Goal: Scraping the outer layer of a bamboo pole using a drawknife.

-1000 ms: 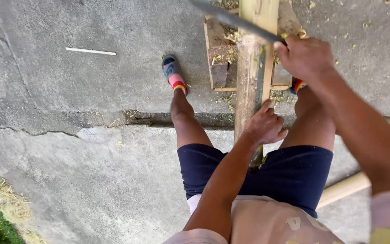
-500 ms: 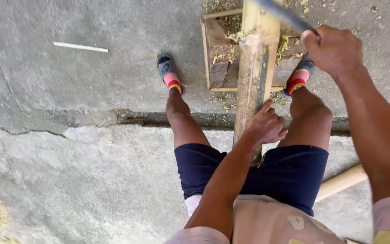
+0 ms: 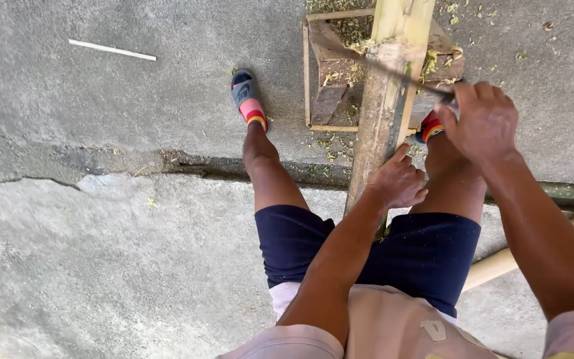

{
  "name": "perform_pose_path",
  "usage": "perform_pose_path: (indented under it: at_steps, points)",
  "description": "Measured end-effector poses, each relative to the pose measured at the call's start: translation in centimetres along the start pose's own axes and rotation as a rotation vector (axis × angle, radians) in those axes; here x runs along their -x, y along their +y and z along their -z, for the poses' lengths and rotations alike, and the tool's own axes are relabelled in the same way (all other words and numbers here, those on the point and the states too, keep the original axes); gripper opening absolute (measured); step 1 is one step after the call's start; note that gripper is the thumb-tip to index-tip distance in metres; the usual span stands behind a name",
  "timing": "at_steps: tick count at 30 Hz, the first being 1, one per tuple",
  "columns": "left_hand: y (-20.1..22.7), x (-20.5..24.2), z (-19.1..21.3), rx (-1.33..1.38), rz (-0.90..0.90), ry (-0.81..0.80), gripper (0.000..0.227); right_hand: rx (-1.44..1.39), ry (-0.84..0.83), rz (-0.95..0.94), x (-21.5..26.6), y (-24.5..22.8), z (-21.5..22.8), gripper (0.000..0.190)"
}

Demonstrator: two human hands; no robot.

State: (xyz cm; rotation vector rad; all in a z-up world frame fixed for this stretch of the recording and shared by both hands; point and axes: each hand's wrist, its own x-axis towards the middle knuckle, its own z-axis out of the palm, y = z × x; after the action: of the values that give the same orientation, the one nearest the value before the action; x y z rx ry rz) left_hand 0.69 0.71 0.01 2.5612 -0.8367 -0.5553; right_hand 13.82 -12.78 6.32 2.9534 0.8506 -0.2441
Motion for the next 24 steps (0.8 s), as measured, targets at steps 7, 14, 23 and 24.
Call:
perform_pose_path:
  at_steps: [7,14,23,24]
  points:
    - [0.1,0.4,0.3,0.010,0.001,-0.004,0.050,0.028,-0.225,0.148,1.9,-0.5,0.6,0.039]
    - [-0.1,0.5,1.2,-0.021,-0.009,-0.029,0.053,0.190,-0.599,-0.171,0.8,1.8,2.2,0.034]
    - [0.0,0.6,0.9,0.007,-0.020,0.004,0.051,0.132,-0.665,-0.231,0.6,3.0,1.8,0.031]
    - [0.0,0.7,0.6,0.009,-0.020,-0.006,0.051,0.155,-0.688,-0.160,1.3,3.9,0.3,0.029]
